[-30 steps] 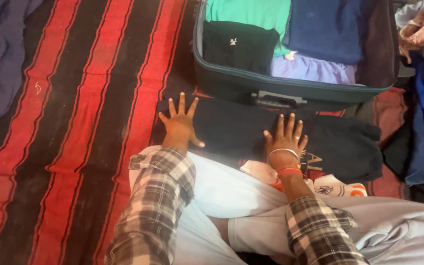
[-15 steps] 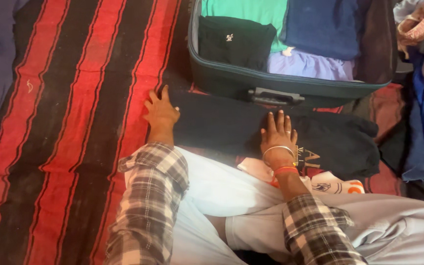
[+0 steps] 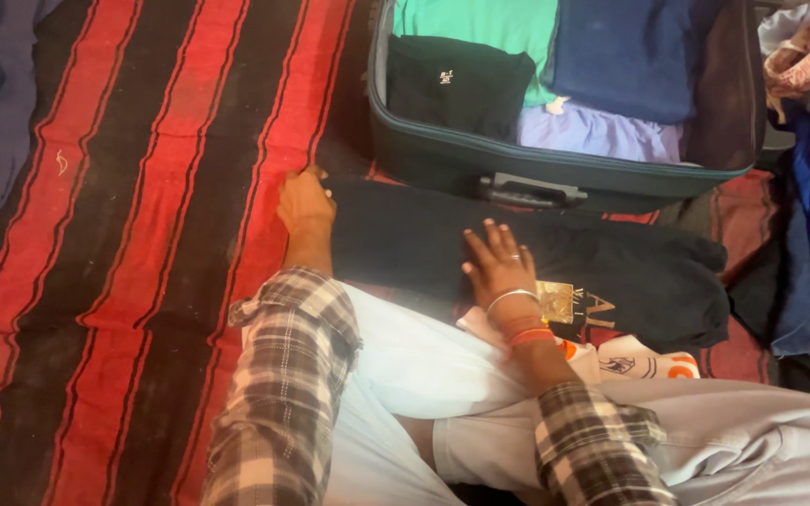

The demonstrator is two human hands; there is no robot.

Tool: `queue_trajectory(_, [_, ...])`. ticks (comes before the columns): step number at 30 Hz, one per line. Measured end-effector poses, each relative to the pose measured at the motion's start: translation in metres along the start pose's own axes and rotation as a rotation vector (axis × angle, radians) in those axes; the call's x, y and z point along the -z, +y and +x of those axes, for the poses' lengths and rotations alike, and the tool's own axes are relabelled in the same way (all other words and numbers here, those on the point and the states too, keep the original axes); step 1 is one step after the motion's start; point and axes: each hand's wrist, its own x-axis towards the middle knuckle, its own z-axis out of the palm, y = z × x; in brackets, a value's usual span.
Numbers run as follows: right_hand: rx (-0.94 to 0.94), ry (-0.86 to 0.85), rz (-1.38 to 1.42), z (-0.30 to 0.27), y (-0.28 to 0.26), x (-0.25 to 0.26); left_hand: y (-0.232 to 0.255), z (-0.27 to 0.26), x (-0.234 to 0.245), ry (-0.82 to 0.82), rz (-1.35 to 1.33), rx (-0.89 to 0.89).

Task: The person folds black shirts by hand and places them into an open suitcase on a floor rug.

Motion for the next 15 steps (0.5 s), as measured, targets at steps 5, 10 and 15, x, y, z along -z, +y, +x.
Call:
queue_trajectory(5, [-0.001,0.249,0.231,-0.002,0.028,-0.013,0.001,0.001,-0.002,0.092,-0.086,0.057])
queue_trajectory(10, [0.009,0.361,0.455,-0.005,0.015,-0.006,0.001,0.004,-0.003,0.049,-0.166,0.215])
queue_trajectory(15, [-0.178,0.299,0.695,-0.007,0.010,0.003,-0.006,0.014,-0.013,-0.020,-0.126,0.233])
